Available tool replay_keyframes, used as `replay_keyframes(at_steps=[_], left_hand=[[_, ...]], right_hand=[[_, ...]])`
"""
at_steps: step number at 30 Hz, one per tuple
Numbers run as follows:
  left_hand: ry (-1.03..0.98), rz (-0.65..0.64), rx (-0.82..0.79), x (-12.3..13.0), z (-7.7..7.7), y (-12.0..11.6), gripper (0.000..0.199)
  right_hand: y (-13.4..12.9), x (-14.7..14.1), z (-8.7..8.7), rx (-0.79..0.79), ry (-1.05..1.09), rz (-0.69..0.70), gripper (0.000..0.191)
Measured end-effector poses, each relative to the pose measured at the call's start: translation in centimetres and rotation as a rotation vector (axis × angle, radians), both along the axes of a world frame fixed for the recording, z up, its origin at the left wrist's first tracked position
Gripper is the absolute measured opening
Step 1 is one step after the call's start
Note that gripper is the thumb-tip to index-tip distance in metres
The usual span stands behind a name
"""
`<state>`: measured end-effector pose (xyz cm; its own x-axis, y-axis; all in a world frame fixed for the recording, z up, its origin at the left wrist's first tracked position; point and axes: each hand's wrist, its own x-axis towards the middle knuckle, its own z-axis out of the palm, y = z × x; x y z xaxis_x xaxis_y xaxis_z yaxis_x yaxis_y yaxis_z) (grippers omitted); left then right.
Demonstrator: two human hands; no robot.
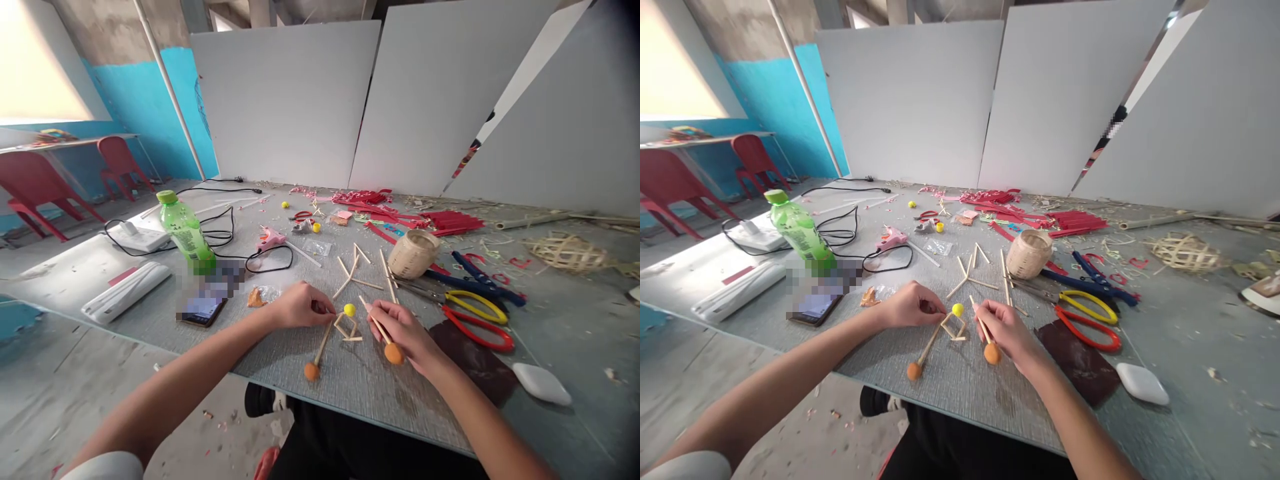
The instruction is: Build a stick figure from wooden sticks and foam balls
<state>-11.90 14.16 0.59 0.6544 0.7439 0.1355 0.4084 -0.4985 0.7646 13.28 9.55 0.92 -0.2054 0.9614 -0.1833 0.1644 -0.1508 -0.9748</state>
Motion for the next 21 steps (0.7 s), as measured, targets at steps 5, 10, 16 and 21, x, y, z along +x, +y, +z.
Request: replay_keyframes(at_steps=[5,10,16,21], left_hand=[[0.061,0.118,0.089,-0.3,0.7,-0.3,0.023],[0.589,0.5,0.348,-1.5,4.6,0.8,0.033],[0.899,0.795,0.352,-3.9,6.6,5.5,0.042],[0.999,0.876,0.316,-4.5,4.1,8.3,0.042]], right_hand=[[0.1,0.1,0.0,0.007,0.03,-0.014,0.049],[0.2,0.3,-0.3,0.009,0.065,-0.04,0.051],[0.5,0.4,-0.7,0.027,0.107,-0.03,0.051],[0.6,0.2,-0.7,0.062,0.097,-0.044,0.055]])
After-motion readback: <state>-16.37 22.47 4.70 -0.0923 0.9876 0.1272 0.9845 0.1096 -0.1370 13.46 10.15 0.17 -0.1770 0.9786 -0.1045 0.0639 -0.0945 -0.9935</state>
